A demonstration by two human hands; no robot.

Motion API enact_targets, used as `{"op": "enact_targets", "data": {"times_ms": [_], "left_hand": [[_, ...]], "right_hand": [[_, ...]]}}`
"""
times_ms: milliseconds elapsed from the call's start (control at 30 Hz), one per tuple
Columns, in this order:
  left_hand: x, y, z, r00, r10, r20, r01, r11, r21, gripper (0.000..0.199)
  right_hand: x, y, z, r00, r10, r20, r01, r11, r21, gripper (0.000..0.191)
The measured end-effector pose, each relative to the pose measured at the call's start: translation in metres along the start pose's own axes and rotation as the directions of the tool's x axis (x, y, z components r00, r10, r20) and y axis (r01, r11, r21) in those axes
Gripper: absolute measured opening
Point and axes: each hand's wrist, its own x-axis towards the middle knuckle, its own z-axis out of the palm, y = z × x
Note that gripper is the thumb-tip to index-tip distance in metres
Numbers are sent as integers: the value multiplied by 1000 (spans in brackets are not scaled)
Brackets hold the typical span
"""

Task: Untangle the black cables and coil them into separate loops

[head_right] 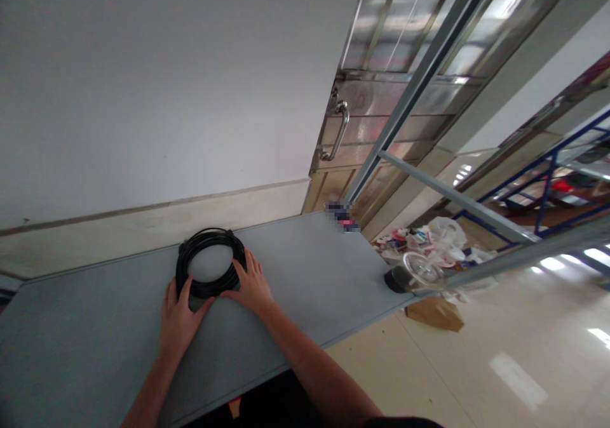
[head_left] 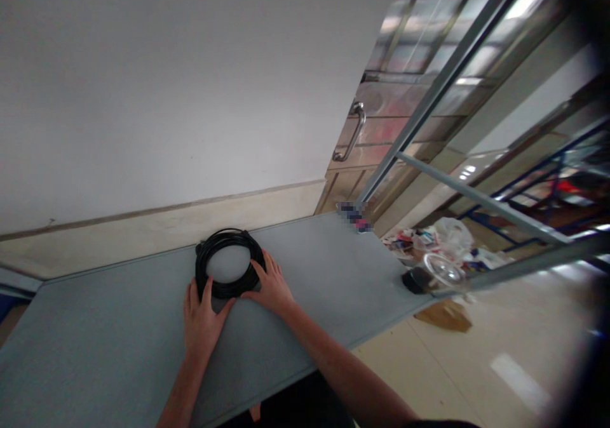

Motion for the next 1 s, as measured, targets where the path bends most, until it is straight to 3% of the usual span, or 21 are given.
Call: {"op": "enact_targets", "data": {"times_ms": [200, 400, 500, 633, 733, 833, 1000], "left_hand": [[2, 2, -5, 998, -38, 44, 41, 997, -69, 74], [3, 0, -12, 981, -193, 2, 187, 947, -260, 55], [8, -11, -12, 955, -294, -26, 265, 892, -367, 44], [35, -35, -8, 906, -420, 48, 381, 763, -522, 45], [67, -44, -2, 916, -378, 132, 390, 766, -511, 45], [91, -38, 4, 943, -296, 152, 332, 858, -392, 51], [94, -26, 18, 966, -221, 132, 251, 925, -284, 50]], "right_hand": [[2, 1, 2, 999, 1, -36, -2, 1000, -31, 103], [6, 10, 3, 981, 86, -175, -64, 989, 132, 69], [9, 14, 4, 965, 138, -225, -79, 964, 253, 57], [12, 18, 4, 950, 163, -267, -69, 941, 331, 52], [15, 19, 5, 950, 168, -264, -76, 942, 327, 52], [21, 14, 8, 956, 174, -235, -106, 956, 274, 54], [37, -2, 14, 952, 266, -151, -259, 963, 70, 66]]}}
